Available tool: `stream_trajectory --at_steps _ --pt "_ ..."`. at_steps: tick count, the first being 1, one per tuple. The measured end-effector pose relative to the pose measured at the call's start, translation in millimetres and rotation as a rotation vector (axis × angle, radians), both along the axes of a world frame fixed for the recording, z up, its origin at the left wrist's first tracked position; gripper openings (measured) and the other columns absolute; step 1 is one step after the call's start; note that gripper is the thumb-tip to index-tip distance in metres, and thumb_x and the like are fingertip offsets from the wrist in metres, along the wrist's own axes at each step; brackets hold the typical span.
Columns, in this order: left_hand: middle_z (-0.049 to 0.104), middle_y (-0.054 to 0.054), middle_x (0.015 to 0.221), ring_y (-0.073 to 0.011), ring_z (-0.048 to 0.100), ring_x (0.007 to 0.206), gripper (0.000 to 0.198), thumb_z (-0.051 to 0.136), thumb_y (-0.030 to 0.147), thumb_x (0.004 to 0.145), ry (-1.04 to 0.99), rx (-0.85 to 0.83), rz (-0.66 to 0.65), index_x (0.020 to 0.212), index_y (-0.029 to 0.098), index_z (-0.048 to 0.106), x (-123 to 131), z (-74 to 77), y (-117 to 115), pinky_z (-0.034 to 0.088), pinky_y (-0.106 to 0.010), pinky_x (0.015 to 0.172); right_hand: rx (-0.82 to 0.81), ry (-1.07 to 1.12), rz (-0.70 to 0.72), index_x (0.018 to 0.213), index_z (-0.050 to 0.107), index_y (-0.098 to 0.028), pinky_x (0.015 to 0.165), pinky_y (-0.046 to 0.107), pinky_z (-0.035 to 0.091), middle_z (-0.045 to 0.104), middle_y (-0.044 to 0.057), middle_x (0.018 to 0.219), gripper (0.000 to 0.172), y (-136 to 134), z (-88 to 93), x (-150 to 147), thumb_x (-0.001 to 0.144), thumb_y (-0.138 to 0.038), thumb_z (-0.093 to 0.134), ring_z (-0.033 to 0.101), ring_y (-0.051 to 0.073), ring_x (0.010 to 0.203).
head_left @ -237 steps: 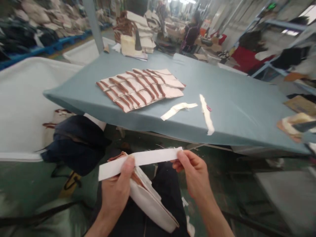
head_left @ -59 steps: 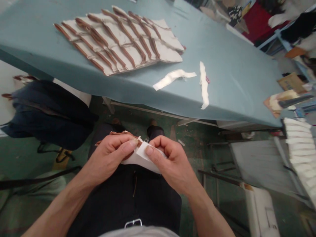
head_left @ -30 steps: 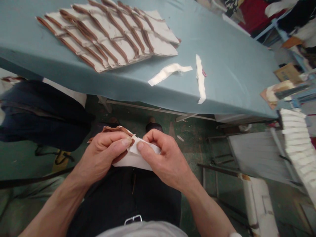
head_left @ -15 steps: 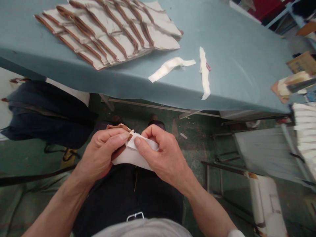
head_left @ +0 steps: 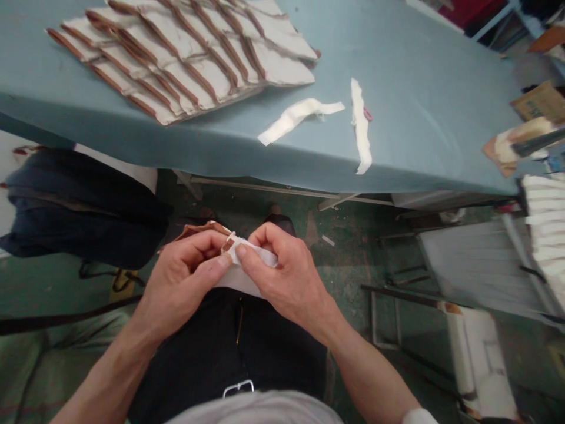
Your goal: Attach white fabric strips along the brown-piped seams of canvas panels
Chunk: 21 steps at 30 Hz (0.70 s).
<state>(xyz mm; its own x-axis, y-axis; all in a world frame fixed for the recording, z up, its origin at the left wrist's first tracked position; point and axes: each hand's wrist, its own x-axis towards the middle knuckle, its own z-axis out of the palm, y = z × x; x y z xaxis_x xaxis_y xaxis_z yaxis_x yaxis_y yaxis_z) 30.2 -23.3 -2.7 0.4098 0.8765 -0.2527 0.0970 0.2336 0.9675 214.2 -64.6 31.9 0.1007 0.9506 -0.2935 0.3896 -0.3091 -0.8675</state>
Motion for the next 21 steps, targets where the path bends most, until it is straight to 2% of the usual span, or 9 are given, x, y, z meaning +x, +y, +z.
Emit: stream_trajectory --at_steps 3,7,12,19,21 --pt "0.073 -0.001 0.071 -0.0161 0.062 0.061 0.017 0.071 0.034 0.082 0.137 0.145 0.026 0.076 0.018 0.074 6.4 11.5 -2.6 0.047 -0.024 0.056 -0.005 0.014 -0.005 0.08 0.057 -0.025 0.063 0.029 0.033 0.057 -0.006 0.065 0.028 -2.6 -4.9 -1.0 0.094 -0.048 0.065 0.046 0.013 0.059" --pt "0.068 0.0 0.062 -0.0148 0.057 0.053 0.022 0.062 0.035 0.079 0.265 0.221 0.077 0.067 0.019 0.071 15.6 21.9 -6.0 0.043 -0.024 0.049 -0.02 0.04 -0.003 0.079 0.056 -0.024 0.063 0.028 0.033 0.058 -0.005 0.065 0.03 -4.3 -10.3 -3.0 0.093 -0.048 0.065 0.047 0.013 0.059" --pt "0.065 0.003 0.058 -0.0133 0.053 0.049 0.017 0.061 0.031 0.078 0.276 0.297 0.11 0.071 0.022 0.074 17.1 17.3 -11.8 0.038 -0.024 0.046 -0.066 0.065 -0.019 0.075 0.053 -0.025 0.063 0.028 0.033 0.055 -0.005 0.064 0.033 -2.7 -13.6 -6.5 0.091 -0.052 0.063 0.047 0.013 0.061" --pt "0.072 0.003 0.065 -0.0151 0.061 0.055 0.017 0.059 0.024 0.082 0.384 0.484 0.176 0.074 0.023 0.074 22.3 10.1 -22.4 0.045 -0.027 0.057 -0.05 0.077 -0.019 0.072 0.05 -0.025 0.064 0.03 0.032 0.052 -0.004 0.067 0.036 0.0 -27.6 -11.6 0.094 -0.053 0.054 0.049 0.015 0.067" --pt "0.07 0.004 0.065 -0.0149 0.059 0.055 0.015 0.06 0.024 0.083 0.408 0.514 0.202 0.074 0.024 0.072 25.9 8.7 -25.4 0.046 -0.027 0.06 -0.061 0.112 -0.017 0.072 0.049 -0.025 0.062 0.029 0.031 0.051 -0.005 0.067 0.037 -0.2 -33.0 -13.7 0.096 -0.053 0.052 0.049 0.015 0.066"
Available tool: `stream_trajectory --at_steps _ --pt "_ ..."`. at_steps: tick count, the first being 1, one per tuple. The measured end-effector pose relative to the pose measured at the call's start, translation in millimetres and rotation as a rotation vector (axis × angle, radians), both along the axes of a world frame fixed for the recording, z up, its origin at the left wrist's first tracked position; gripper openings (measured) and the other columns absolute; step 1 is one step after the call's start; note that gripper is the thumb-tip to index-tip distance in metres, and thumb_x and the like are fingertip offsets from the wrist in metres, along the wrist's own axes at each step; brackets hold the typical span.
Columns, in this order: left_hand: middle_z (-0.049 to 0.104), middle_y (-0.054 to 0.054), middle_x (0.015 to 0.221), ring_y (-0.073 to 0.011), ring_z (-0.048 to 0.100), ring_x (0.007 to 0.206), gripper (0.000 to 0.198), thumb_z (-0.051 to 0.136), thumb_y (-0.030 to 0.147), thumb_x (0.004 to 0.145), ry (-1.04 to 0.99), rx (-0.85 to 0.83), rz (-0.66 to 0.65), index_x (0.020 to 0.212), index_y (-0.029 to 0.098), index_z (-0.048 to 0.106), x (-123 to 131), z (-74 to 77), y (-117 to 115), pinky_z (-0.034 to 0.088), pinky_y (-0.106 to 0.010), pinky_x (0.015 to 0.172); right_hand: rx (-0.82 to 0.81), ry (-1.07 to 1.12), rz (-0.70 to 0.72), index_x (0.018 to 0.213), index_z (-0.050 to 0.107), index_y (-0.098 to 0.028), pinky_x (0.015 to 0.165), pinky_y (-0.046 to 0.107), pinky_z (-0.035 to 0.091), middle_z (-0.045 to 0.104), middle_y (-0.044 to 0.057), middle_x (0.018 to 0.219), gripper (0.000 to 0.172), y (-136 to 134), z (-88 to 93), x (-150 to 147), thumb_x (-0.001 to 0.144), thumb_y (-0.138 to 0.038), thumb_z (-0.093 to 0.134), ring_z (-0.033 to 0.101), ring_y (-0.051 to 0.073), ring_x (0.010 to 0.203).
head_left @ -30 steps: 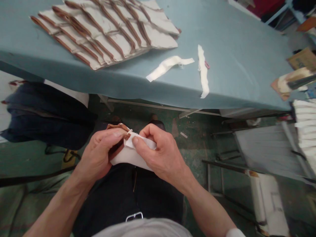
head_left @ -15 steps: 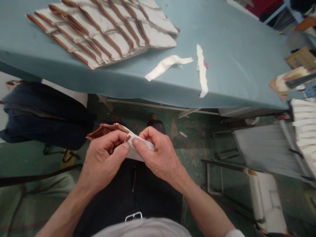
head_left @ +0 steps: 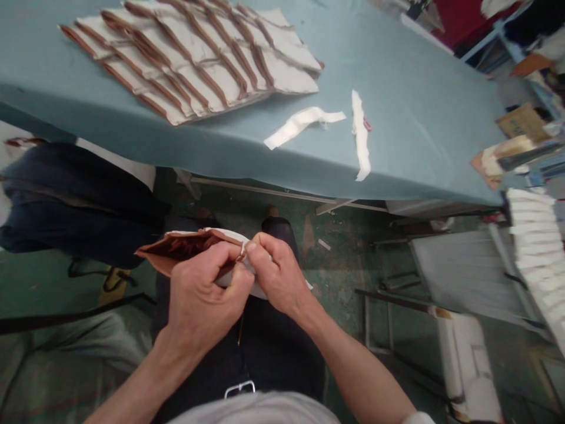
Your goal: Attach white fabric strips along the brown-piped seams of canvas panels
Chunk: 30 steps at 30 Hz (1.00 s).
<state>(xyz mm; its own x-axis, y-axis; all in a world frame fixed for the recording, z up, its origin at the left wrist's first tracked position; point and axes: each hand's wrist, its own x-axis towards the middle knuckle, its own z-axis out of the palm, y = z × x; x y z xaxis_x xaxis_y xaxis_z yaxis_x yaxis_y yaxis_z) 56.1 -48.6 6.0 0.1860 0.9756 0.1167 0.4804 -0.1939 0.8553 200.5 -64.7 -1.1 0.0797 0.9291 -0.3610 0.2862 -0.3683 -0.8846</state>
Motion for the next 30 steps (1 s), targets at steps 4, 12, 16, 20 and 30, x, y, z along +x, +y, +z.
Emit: stream_trajectory --at_steps 4,12,16,20,30 --pt "0.061 0.006 0.058 -0.0127 0.049 0.05 0.015 0.059 0.021 0.08 -0.084 -0.009 0.025 0.066 0.023 0.063 6.4 -1.8 0.7 0.042 -0.027 0.056 0.038 0.064 0.008 0.071 0.045 -0.024 0.062 0.028 0.031 0.048 -0.005 0.068 0.039 1.5 -6.3 -6.1 0.1 -0.051 0.046 0.047 0.014 0.068" --pt "0.058 0.004 0.062 -0.0132 0.048 0.057 0.014 0.061 0.022 0.077 -0.5 -0.293 -0.11 0.063 0.021 0.064 -12.7 -13.8 29.4 0.038 -0.025 0.053 0.011 0.333 0.033 0.074 0.043 -0.025 0.056 0.028 0.029 0.039 -0.005 0.067 0.059 15.4 1.8 -9.3 0.095 -0.08 0.05 0.035 0.012 0.061" --pt "0.066 0.001 0.073 -0.0138 0.051 0.063 0.011 0.066 0.024 0.078 -0.469 -0.413 -0.179 0.069 0.019 0.071 -27.3 -13.8 42.4 0.04 -0.024 0.056 0.039 0.285 0.027 0.075 0.044 -0.025 0.056 0.026 0.029 0.04 -0.006 0.067 0.063 6.7 9.9 3.1 0.092 -0.084 0.057 0.035 0.011 0.061" --pt "0.068 -0.001 0.078 -0.0145 0.053 0.067 0.013 0.068 0.027 0.077 -0.409 -0.437 -0.189 0.068 0.019 0.073 -33.5 -8.3 51.8 0.041 -0.024 0.06 -0.043 0.185 0.084 0.078 0.052 -0.022 0.055 0.024 0.027 0.045 -0.006 0.069 0.053 -16.7 15.1 19.9 0.093 -0.069 0.071 0.036 0.01 0.062" --pt "0.068 -0.001 0.071 -0.0159 0.058 0.066 0.021 0.062 0.034 0.079 -0.204 -0.374 -0.351 0.066 0.019 0.07 -37.2 30.0 60.5 0.045 -0.023 0.06 -0.362 -0.131 0.511 0.086 0.069 -0.019 0.064 0.027 0.037 0.069 0.001 0.073 0.032 -76.8 25.6 61.3 0.099 -0.048 0.068 0.059 0.015 0.067"
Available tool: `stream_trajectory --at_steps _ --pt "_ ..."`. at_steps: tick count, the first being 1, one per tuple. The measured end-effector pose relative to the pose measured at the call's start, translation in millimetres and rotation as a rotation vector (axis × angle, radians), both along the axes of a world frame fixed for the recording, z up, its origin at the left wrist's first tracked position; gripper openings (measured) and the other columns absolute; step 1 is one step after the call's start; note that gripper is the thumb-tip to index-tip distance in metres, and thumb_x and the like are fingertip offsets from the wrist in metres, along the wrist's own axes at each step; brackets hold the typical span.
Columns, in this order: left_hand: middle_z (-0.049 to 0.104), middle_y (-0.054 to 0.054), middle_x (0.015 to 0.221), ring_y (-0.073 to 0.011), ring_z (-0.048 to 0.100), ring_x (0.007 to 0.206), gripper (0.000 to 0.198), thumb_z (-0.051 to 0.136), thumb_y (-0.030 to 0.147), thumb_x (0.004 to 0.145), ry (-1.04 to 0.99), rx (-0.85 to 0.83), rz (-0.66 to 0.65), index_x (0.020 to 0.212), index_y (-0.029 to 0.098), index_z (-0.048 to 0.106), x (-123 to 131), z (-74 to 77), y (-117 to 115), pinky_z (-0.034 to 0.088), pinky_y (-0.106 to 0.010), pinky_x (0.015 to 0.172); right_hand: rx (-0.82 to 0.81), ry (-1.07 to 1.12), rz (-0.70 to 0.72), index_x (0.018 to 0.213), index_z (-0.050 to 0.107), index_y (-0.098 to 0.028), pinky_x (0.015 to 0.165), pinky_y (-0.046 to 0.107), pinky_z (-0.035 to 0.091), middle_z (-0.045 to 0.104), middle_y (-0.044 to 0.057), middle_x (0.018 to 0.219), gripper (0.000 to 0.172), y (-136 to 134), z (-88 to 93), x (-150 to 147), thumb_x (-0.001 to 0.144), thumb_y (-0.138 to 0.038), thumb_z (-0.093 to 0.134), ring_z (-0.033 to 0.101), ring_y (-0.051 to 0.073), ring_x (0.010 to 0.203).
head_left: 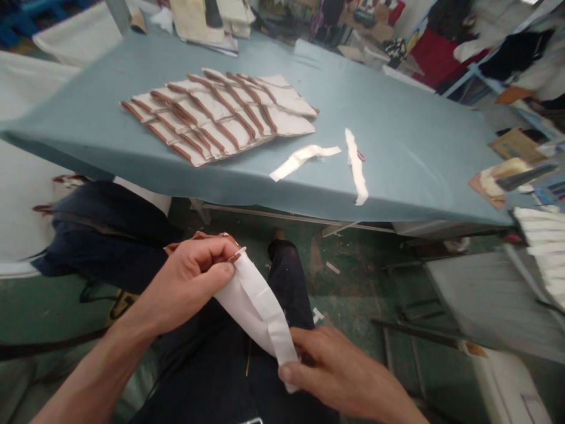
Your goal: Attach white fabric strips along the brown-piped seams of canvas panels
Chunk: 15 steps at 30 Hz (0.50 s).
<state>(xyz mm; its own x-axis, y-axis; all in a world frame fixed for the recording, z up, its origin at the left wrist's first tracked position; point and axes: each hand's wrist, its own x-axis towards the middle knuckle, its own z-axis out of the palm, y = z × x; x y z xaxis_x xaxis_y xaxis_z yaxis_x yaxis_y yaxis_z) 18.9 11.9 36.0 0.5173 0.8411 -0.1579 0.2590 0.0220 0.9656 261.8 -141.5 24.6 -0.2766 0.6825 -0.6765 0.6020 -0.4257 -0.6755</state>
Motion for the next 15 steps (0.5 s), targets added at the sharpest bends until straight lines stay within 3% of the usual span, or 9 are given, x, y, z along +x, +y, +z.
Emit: stream_trajectory --at_steps 1,3,5,7,11,13,15 --pt "0.069 -0.001 0.072 -0.016 0.059 0.066 0.022 0.061 0.033 0.079 0.005 0.02 -0.013 0.066 0.019 0.07 0.0 2.4 -1.2 0.046 -0.023 0.059 0.054 -0.108 0.024 0.093 0.073 -0.02 0.069 0.028 0.039 0.073 0.001 0.079 0.023 2.2 6.7 7.5 0.097 -0.042 0.071 0.064 0.017 0.073" --pt "0.07 -0.001 0.073 -0.0156 0.06 0.064 0.022 0.06 0.032 0.08 0.018 0.049 -0.039 0.066 0.019 0.071 0.7 5.8 -4.4 0.047 -0.023 0.057 0.232 -0.191 -0.084 0.106 0.075 -0.021 0.075 0.03 0.045 0.078 0.003 0.089 0.02 12.5 18.6 20.2 0.099 -0.04 0.07 0.071 0.02 0.082" --pt "0.07 0.0 0.072 -0.0149 0.06 0.063 0.022 0.059 0.031 0.081 0.032 0.081 -0.067 0.068 0.019 0.072 2.7 8.2 -8.1 0.046 -0.022 0.055 0.504 -0.087 -0.254 0.114 0.072 -0.022 0.084 0.032 0.053 0.081 0.006 0.1 0.028 29.6 25.1 24.8 0.1 -0.046 0.071 0.075 0.021 0.092" --pt "0.07 0.0 0.072 -0.0143 0.061 0.063 0.023 0.057 0.029 0.083 0.041 0.126 -0.081 0.068 0.019 0.072 5.9 10.5 -11.9 0.046 -0.021 0.055 0.788 0.079 -0.296 0.122 0.07 -0.022 0.097 0.035 0.056 0.081 0.008 0.115 0.038 52.2 24.9 19.1 0.099 -0.051 0.075 0.076 0.023 0.107" --pt "0.067 0.003 0.066 -0.0128 0.058 0.059 0.023 0.055 0.025 0.086 0.053 0.217 -0.132 0.068 0.02 0.069 9.4 16.5 -19.7 0.044 -0.02 0.053 1.102 0.308 -0.021 0.134 0.065 -0.02 0.112 0.04 0.052 0.077 0.013 0.135 0.057 102.2 10.9 -7.2 0.096 -0.059 0.079 0.071 0.026 0.127" --pt "0.063 0.004 0.063 -0.0123 0.055 0.057 0.024 0.055 0.026 0.088 0.076 0.249 -0.136 0.068 0.021 0.069 7.8 19.0 -23.1 0.043 -0.02 0.052 1.181 0.365 0.123 0.129 0.065 -0.019 0.114 0.042 0.05 0.079 0.01 0.118 0.058 121.3 2.3 -16.3 0.095 -0.064 0.078 0.074 0.023 0.113" --pt "0.06 0.004 0.062 -0.0116 0.051 0.056 0.027 0.056 0.027 0.089 0.109 0.248 -0.132 0.068 0.021 0.07 5.2 20.3 -25.3 0.04 -0.019 0.049 1.216 0.374 0.223 0.112 0.068 -0.02 0.117 0.045 0.046 0.076 0.001 0.092 0.049 132.8 -4.2 -20.0 0.095 -0.065 0.077 0.071 0.018 0.089"
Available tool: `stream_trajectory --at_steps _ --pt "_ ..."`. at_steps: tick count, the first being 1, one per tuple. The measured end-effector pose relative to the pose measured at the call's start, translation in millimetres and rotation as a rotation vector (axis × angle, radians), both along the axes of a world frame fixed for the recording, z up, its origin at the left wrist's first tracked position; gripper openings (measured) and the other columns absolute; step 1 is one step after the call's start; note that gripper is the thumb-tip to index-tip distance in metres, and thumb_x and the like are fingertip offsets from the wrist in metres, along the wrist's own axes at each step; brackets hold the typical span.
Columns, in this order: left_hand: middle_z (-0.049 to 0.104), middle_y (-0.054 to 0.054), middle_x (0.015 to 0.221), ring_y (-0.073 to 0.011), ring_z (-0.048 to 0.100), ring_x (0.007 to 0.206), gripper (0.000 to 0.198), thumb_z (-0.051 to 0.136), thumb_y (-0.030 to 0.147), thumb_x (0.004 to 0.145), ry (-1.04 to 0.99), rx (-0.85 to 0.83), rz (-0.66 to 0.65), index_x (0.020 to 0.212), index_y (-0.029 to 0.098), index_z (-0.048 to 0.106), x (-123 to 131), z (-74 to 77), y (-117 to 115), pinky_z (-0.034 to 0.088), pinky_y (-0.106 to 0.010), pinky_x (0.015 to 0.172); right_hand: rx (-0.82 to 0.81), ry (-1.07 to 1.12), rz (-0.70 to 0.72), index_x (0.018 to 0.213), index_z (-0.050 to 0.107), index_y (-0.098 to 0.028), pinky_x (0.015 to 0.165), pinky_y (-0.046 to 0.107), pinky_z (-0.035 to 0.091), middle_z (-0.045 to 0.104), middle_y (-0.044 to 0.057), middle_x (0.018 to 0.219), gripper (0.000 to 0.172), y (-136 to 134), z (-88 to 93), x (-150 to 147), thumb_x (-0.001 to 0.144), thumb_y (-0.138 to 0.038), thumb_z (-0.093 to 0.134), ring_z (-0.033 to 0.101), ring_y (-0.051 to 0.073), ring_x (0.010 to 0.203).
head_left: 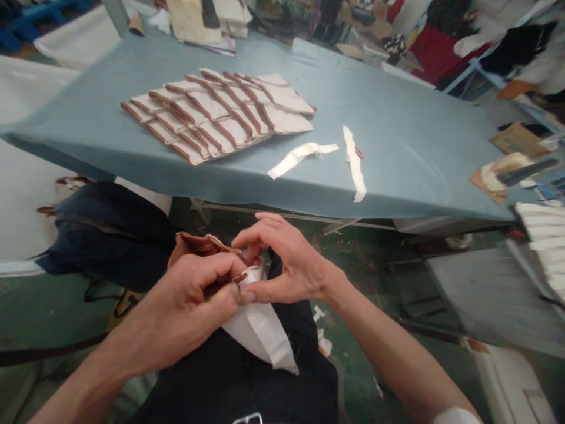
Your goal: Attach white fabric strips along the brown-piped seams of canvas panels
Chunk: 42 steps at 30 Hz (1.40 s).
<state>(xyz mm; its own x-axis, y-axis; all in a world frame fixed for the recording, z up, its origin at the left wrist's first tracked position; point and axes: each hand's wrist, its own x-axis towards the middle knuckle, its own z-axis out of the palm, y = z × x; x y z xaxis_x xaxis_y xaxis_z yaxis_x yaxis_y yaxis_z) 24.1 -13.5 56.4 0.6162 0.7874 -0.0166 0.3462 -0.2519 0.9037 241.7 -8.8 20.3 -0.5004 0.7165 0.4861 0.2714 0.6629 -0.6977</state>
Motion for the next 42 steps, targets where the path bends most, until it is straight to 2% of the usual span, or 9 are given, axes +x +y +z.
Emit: stream_trajectory --at_steps 4,7,11,14,18,24,29,35,42 --pt "0.052 0.007 0.057 -0.009 0.044 0.05 0.022 0.052 0.024 0.083 -0.005 -0.096 -0.015 0.064 0.02 0.063 -2.0 -1.7 0.1 0.034 -0.018 0.045 0.024 -0.082 0.064 0.072 0.05 -0.023 0.098 0.039 0.047 0.053 -0.005 0.069 0.054 4.0 -2.3 -1.2 0.095 -0.066 0.074 0.053 0.015 0.07" --pt "0.047 0.008 0.054 -0.0078 0.04 0.048 0.02 0.05 0.023 0.08 -0.082 -0.143 -0.009 0.062 0.02 0.057 -0.5 -7.5 0.6 0.03 -0.018 0.044 -0.096 -0.113 0.112 0.067 0.036 -0.025 0.079 0.032 0.04 0.043 -0.005 0.067 0.061 1.0 2.2 -2.7 0.099 -0.066 0.068 0.048 0.015 0.072" --pt "0.041 0.009 0.053 -0.0069 0.036 0.046 0.026 0.047 0.021 0.085 -0.131 -0.13 -0.01 0.061 0.02 0.054 0.9 -19.3 -1.1 0.026 -0.02 0.043 -0.367 -0.241 0.141 0.068 0.033 -0.024 0.064 0.029 0.025 0.035 -0.008 0.064 0.062 -0.2 8.3 -1.4 0.096 -0.066 0.069 0.033 0.01 0.061" --pt "0.041 0.008 0.054 -0.007 0.036 0.047 0.028 0.045 0.02 0.088 -0.117 -0.101 -0.01 0.06 0.02 0.052 0.2 -24.8 -2.3 0.026 -0.02 0.044 -0.473 -0.371 0.134 0.069 0.039 -0.023 0.062 0.031 0.019 0.034 -0.009 0.061 0.059 1.2 13.7 2.0 0.093 -0.066 0.07 0.03 0.009 0.058" --pt "0.05 0.008 0.056 -0.0079 0.043 0.048 0.026 0.051 0.023 0.089 -0.073 -0.107 0.022 0.065 0.02 0.059 -2.7 -23.2 -3.5 0.03 -0.019 0.045 -0.397 -0.457 0.078 0.072 0.043 -0.023 0.064 0.032 0.02 0.037 -0.008 0.062 0.053 3.8 23.2 3.7 0.095 -0.063 0.067 0.034 0.01 0.059" --pt "0.068 0.005 0.061 -0.0112 0.059 0.052 0.023 0.054 0.023 0.086 0.047 -0.014 0.103 0.074 0.021 0.072 -2.1 -12.5 -7.0 0.041 -0.019 0.048 -0.311 -0.416 0.095 0.069 0.043 -0.022 0.069 0.032 0.025 0.038 -0.006 0.063 0.034 4.2 29.9 0.8 0.093 -0.038 0.061 0.038 0.012 0.064" --pt "0.07 0.005 0.059 -0.0106 0.059 0.047 0.021 0.053 0.022 0.084 0.142 0.188 0.163 0.075 0.021 0.072 2.1 -5.5 -11.2 0.042 -0.021 0.049 -0.317 -0.443 0.047 0.075 0.057 -0.022 0.065 0.031 0.024 0.046 -0.005 0.064 0.03 1.7 33.2 2.9 0.097 -0.043 0.059 0.042 0.012 0.061" --pt "0.07 0.008 0.063 -0.0081 0.062 0.049 0.02 0.053 0.017 0.088 0.177 0.384 0.222 0.082 0.022 0.071 0.9 -0.3 -16.8 0.044 -0.02 0.053 -0.096 -0.506 0.018 0.068 0.052 -0.023 0.065 0.033 0.023 0.047 -0.002 0.061 0.031 -1.5 41.9 -0.9 0.097 -0.034 0.054 0.042 0.015 0.061" --pt "0.071 0.009 0.071 -0.0065 0.062 0.051 0.017 0.056 0.015 0.088 0.179 0.442 0.265 0.089 0.023 0.071 -3.9 -0.9 -18.8 0.043 -0.017 0.051 -0.184 -0.365 0.057 0.073 0.055 -0.022 0.062 0.031 0.022 0.042 -0.005 0.06 0.031 4.1 25.6 -4.2 0.099 -0.039 0.054 0.04 0.012 0.058"
